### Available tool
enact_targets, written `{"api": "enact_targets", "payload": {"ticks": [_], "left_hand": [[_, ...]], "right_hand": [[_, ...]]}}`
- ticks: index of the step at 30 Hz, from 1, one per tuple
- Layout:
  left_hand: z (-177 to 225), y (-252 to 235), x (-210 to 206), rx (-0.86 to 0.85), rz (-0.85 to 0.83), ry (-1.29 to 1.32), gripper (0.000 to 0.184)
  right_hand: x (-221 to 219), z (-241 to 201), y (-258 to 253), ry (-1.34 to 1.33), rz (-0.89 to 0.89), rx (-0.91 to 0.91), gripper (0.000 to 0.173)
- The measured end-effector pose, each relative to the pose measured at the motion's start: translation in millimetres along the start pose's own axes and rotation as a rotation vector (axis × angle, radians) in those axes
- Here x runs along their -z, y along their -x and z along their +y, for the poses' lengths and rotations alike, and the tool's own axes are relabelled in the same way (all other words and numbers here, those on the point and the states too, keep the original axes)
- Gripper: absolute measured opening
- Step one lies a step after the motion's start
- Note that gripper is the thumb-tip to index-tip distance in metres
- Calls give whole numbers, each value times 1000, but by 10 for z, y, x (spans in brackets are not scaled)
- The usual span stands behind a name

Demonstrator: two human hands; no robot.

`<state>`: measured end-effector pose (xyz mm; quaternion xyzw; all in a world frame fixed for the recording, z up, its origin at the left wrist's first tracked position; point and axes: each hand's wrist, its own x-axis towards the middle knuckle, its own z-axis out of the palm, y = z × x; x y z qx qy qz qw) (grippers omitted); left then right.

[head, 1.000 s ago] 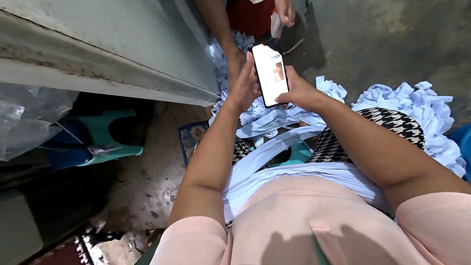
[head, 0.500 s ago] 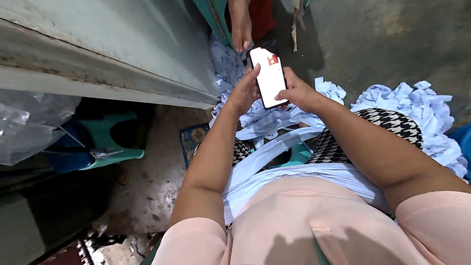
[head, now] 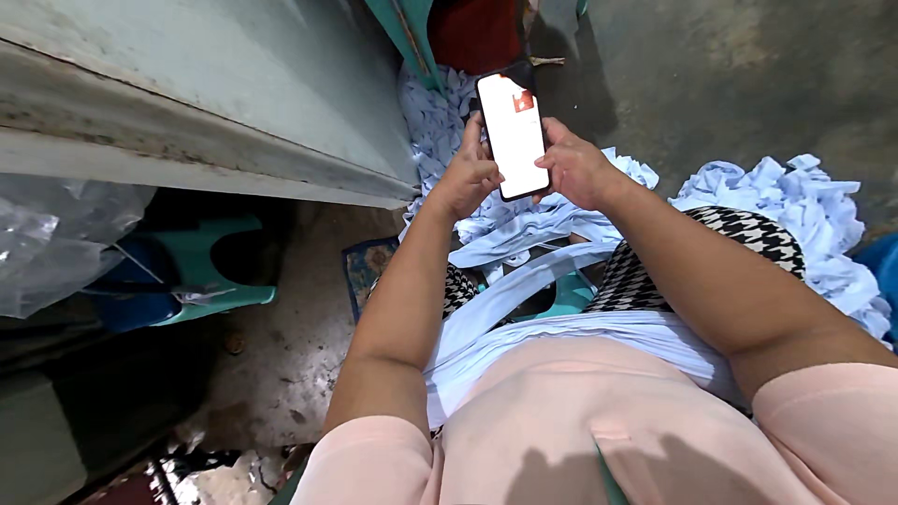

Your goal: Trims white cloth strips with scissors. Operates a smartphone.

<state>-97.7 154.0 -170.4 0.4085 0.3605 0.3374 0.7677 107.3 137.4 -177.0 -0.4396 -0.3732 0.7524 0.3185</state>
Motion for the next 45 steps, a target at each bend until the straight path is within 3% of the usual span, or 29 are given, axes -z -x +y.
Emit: {"api": "enact_targets", "payload": {"ticks": [10,19,28,35,45], "left_hand": [[18,11,-35,-17,44,8,106],[19,4,-25,-27,13,22,99],[21,7,-40,-28,17,11,99],[18,6,-28,-33,4,12,101],[21,-1,-8,-31,10,12,103]], "right_hand": [[22,-27,15,-21,-38,38,65],[16,-38,7,-1,-19,30,58],[-7,51,-9,83,-35,116,89],[38,4,-15,54,-71,69,70],[50,-29,-11,25,-72,44,68]]}}
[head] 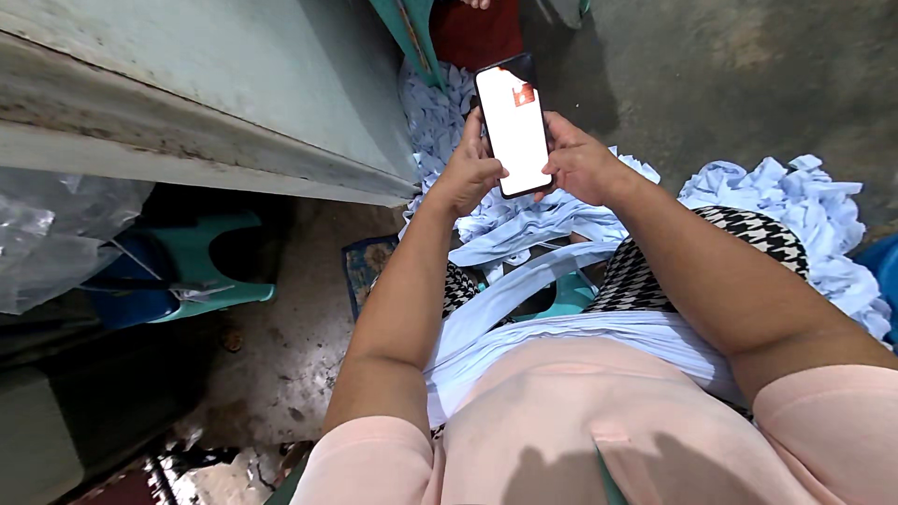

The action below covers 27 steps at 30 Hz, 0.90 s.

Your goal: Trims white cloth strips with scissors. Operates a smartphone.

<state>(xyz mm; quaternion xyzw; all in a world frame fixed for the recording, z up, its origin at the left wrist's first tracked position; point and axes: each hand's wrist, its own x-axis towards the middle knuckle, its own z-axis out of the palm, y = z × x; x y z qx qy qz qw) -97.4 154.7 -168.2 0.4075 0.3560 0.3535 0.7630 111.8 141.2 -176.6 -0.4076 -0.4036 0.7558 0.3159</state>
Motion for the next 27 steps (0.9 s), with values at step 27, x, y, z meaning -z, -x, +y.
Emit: {"api": "enact_targets", "payload": {"ticks": [27], "left_hand": [[-11,2,-8,-9,-8,-2,102]], "right_hand": [[-4,-16,14,-16,6,-12,58]]}}
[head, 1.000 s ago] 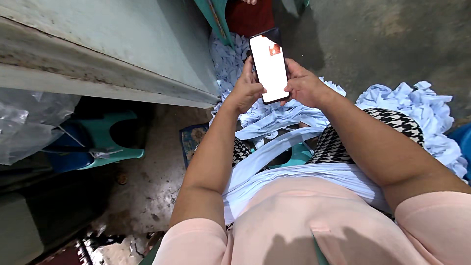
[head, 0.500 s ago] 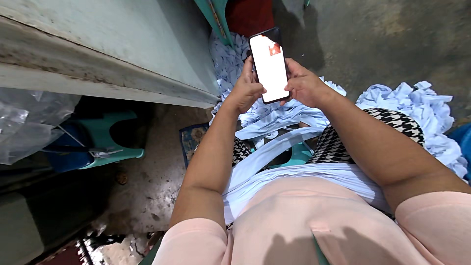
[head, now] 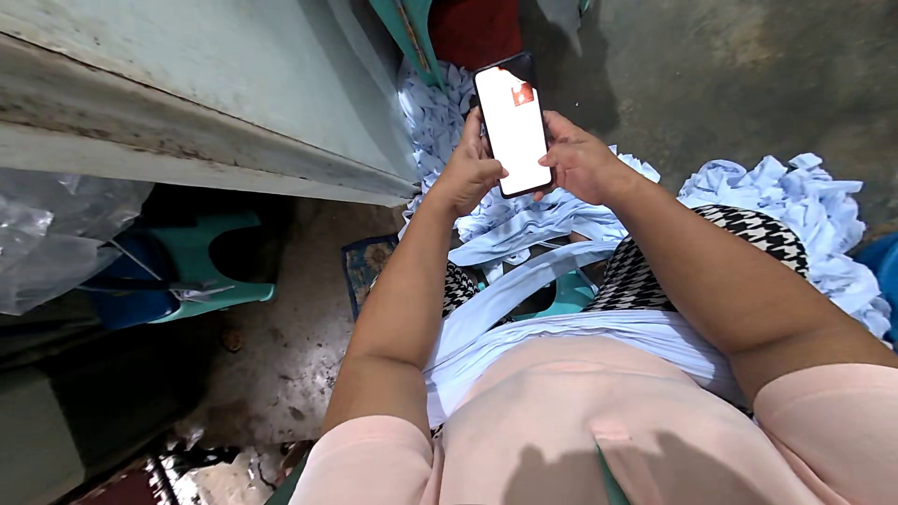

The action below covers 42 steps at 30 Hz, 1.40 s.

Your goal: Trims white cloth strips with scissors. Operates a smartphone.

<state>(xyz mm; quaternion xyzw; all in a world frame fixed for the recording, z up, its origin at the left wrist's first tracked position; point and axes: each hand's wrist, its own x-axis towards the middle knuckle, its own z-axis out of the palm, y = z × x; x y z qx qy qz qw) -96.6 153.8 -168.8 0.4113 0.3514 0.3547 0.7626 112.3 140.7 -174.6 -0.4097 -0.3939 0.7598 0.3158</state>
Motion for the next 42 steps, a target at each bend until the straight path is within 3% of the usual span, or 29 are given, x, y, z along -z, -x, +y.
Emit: {"api": "enact_targets", "payload": {"ticks": [5,10,13,22,32,36,42], "left_hand": [[3,1,-10,10,6,-3,104],[-9,0,-2,7,5,6,103],[-8,3,-4,8,2,2,102],[8,3,-10,10,5,-11,103],[3,5,-8,10,5,-9,103],[6,6,-7,11,14,-9,104],[21,10,-9,7,13,-16,103]], "right_hand": [[-1,10,-3,10,6,0,60],[-30,51,-2,78,9,35,80],[-39,56,1,79,18,40,83],[-28,31,-1,65,12,22,69],[-35,41,-1,85,11,34,84],[-7,15,-3,60,-13,17,73],[12,3,-6,22,-32,21,71]]}}
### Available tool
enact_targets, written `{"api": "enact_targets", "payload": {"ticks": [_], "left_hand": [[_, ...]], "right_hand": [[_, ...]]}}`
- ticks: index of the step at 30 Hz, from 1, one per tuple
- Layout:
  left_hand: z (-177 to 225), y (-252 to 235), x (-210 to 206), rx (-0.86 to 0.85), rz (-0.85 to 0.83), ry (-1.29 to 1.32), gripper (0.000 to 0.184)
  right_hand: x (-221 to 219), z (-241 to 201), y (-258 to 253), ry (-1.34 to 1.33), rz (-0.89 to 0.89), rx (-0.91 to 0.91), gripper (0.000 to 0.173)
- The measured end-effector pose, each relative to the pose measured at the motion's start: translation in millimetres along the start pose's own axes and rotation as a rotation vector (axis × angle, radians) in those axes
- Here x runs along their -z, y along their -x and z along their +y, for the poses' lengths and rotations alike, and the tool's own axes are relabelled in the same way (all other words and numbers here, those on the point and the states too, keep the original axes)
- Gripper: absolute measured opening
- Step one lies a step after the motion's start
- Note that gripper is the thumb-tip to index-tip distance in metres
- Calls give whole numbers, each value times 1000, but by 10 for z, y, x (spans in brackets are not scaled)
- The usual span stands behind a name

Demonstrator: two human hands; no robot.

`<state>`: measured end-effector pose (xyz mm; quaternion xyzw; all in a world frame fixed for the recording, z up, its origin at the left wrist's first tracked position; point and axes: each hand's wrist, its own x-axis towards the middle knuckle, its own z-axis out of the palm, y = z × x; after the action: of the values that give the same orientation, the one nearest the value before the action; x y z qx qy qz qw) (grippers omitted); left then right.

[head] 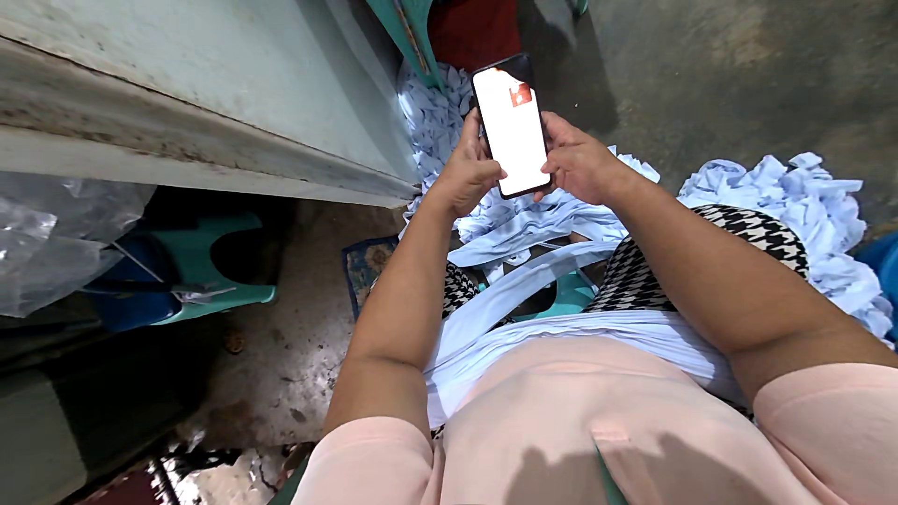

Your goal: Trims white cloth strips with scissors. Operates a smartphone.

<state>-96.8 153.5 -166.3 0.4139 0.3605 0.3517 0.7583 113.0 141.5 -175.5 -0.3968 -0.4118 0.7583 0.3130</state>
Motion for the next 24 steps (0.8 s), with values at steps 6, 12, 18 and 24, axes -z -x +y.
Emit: {"api": "enact_targets", "payload": {"ticks": [6,12,18,24], "left_hand": [[-2,-4,6,-6,-11,4,104],[-1,3,-3,-4,-14,-5,104],[-9,3,3,0,-13,-11,103],[-1,5,-5,-3,-15,1,104]], "right_hand": [[-39,35,0,61,30,26,81],[-51,71,-1,91,42,50,90],[-54,18,11,77,42,7,78],[-41,29,5,58,36,17,76]]}}
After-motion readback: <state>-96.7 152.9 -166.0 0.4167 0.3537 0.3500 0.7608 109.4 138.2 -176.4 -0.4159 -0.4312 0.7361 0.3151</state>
